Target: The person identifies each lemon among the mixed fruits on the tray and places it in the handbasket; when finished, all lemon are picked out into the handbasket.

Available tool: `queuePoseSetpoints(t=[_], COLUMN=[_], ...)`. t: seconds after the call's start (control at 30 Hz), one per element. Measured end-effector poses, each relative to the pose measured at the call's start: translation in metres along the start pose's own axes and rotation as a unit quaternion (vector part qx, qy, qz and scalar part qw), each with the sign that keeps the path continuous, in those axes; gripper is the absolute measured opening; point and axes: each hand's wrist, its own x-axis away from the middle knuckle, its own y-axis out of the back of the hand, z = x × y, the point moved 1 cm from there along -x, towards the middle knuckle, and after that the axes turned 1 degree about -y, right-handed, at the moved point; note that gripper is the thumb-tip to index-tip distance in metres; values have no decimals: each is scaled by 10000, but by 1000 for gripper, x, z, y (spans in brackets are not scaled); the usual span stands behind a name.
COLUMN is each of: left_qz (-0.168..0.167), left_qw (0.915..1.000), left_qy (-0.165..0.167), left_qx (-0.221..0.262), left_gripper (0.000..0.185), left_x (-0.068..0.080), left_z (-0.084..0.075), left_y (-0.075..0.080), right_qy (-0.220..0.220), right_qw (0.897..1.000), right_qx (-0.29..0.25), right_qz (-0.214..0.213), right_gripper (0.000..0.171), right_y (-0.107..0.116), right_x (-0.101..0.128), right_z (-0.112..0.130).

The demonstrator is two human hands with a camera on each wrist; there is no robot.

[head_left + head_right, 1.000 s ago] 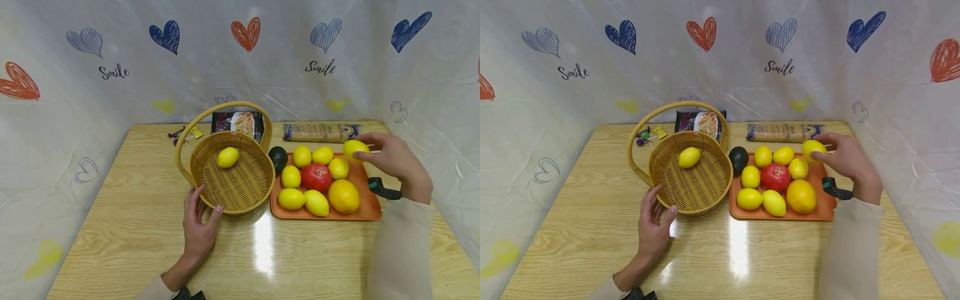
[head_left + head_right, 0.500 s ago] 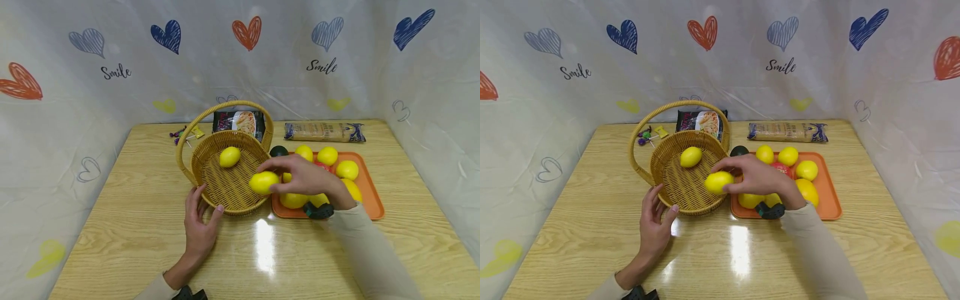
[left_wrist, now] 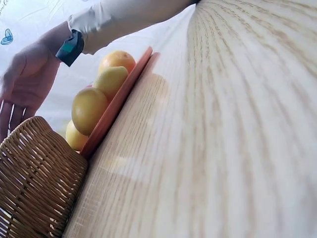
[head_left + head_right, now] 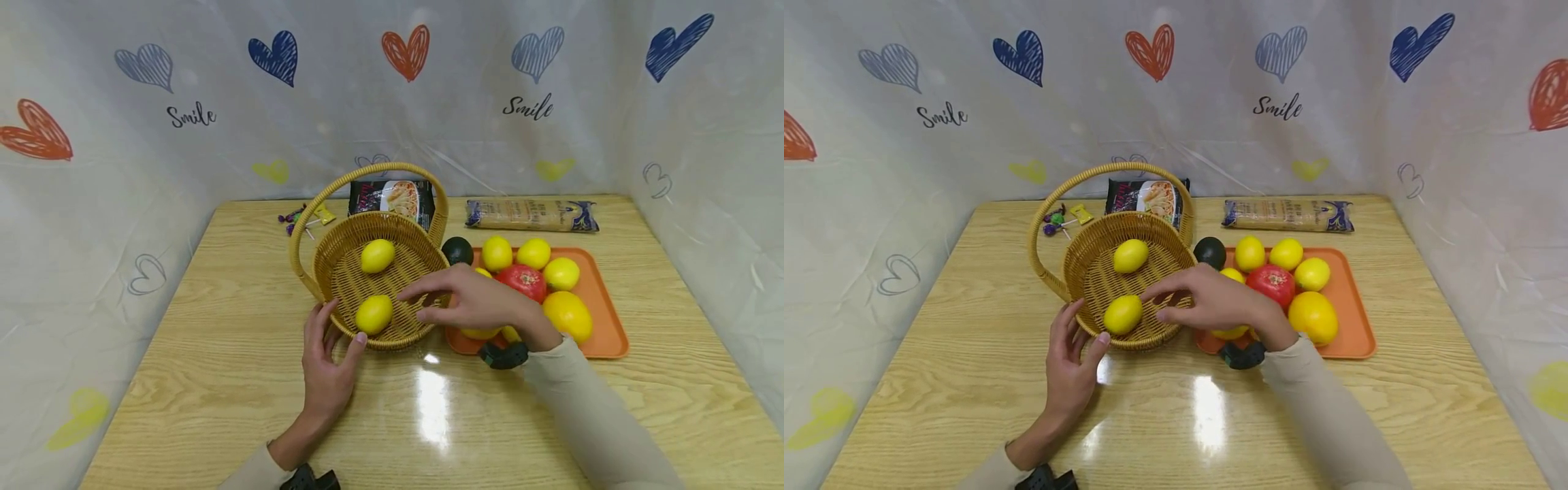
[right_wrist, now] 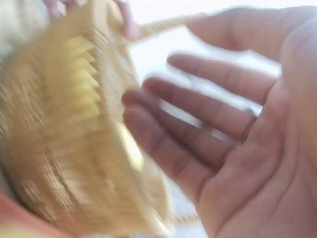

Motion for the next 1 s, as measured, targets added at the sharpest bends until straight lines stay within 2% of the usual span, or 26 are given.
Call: queuePoseSetpoints(t=[0.1, 0.23, 0.3, 0.43, 0.53, 0.67, 0.83, 1.0], left_qz=[-4, 7, 17, 30, 36, 39, 40, 59], left_qw=[10000, 10000, 10000, 10000, 10000, 10000, 10000, 10000], left_qy=[12, 24, 21, -10, -30, -32, -65, -51], left_qx=[-12, -21, -16, 12, 36, 42, 58, 61], left_gripper=[73, 73, 73, 73, 73, 73, 73, 73], left_x=[0, 0, 1, 0, 0, 1, 0, 0], left_z=[0, 0, 0, 0, 0, -1, -1, -1], left_y=[-1, -1, -1, 0, 1, 1, 1, 1], right_qy=[-73, -360, -390, -370, -467, -886, -1615, -2762], right_qw=[9979, 9886, 9830, 9673, 9562, 9485, 9468, 9405], right_qx=[-361, -603, -800, -1579, -2013, -2115, -1778, -1172], right_qz=[-539, -1331, -1607, -1948, -2076, -2185, -2143, -1597], right_gripper=[37, 41, 39, 38, 38, 37, 36, 40], right_y=[29, 69, 86, 108, 114, 116, 114, 110], right_x=[20, 62, 85, 127, 150, 168, 180, 189], right_z=[-10, -34, -48, -76, -95, -114, -127, -135])
